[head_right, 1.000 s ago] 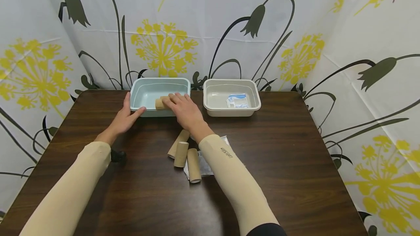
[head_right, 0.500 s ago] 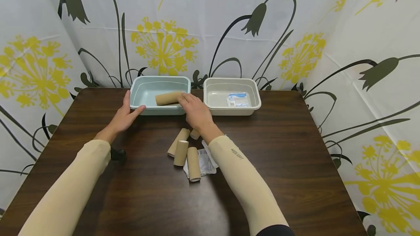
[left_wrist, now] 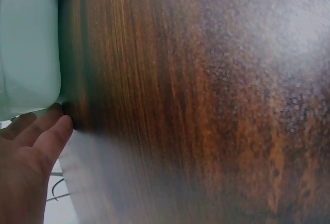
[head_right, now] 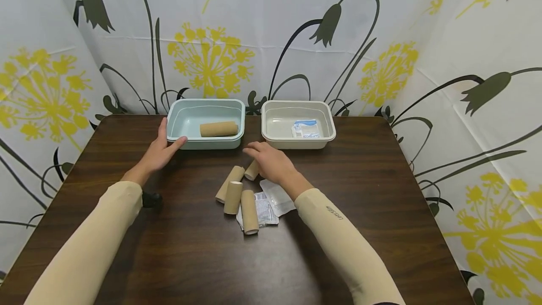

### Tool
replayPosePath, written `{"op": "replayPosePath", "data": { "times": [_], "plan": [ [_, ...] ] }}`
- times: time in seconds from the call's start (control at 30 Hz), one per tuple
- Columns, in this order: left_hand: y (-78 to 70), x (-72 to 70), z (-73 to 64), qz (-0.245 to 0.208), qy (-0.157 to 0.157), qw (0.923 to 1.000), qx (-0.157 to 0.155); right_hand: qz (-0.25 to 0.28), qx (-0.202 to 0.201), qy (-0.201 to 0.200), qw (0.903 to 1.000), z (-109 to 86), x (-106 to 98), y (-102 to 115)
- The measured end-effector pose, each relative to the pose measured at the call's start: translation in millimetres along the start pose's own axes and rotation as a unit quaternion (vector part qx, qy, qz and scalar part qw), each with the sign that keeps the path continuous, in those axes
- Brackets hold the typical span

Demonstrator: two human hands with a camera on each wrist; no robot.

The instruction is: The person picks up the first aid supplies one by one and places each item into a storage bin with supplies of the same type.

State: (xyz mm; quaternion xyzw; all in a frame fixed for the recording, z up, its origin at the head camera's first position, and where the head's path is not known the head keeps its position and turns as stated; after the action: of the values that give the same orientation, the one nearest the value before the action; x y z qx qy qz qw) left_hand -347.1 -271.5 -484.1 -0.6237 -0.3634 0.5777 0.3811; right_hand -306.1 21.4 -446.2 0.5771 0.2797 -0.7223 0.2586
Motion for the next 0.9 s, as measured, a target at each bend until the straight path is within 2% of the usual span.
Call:
{"op": "replayPosePath", "data": {
  "times": [0.2,0.33,0.7,0.9],
  "plan": [
    [-0.9,0.5,0.2,0.001,0.000,1.0000,-0.003,-0.002,0.016,0.061,0.9980,-13.8,23,-8],
    [-1.4,1.1,0.1,0.001,0.001,1.0000,-0.001,0.005,0.021,0.078,0.9967,-18.8,33,-13],
    [0.6,0.3,1.8,0.002,-0.001,1.0000,-0.001,0.016,0.016,0.059,0.9980,-21.6,34,-13],
    [0.0,0.9,-0.2,-0.001,-0.001,1.0000,-0.006,0.044,0.009,0.033,0.9985,-22.3,33,-12]
  ]
}}
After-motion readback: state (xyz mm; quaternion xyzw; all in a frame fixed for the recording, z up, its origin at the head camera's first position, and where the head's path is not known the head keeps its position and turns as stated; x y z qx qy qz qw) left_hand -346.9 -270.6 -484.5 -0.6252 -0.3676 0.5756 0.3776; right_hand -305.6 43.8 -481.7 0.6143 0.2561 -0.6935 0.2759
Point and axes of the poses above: each hand's wrist, its own z-axis towards the middle knuckle, its own x-axis out of the palm, y = z × x, the point moved 9 cm from there along z, towards the middle knuckle, and after that the axes turned 15 degrees about -z, right-handed, at the moved point
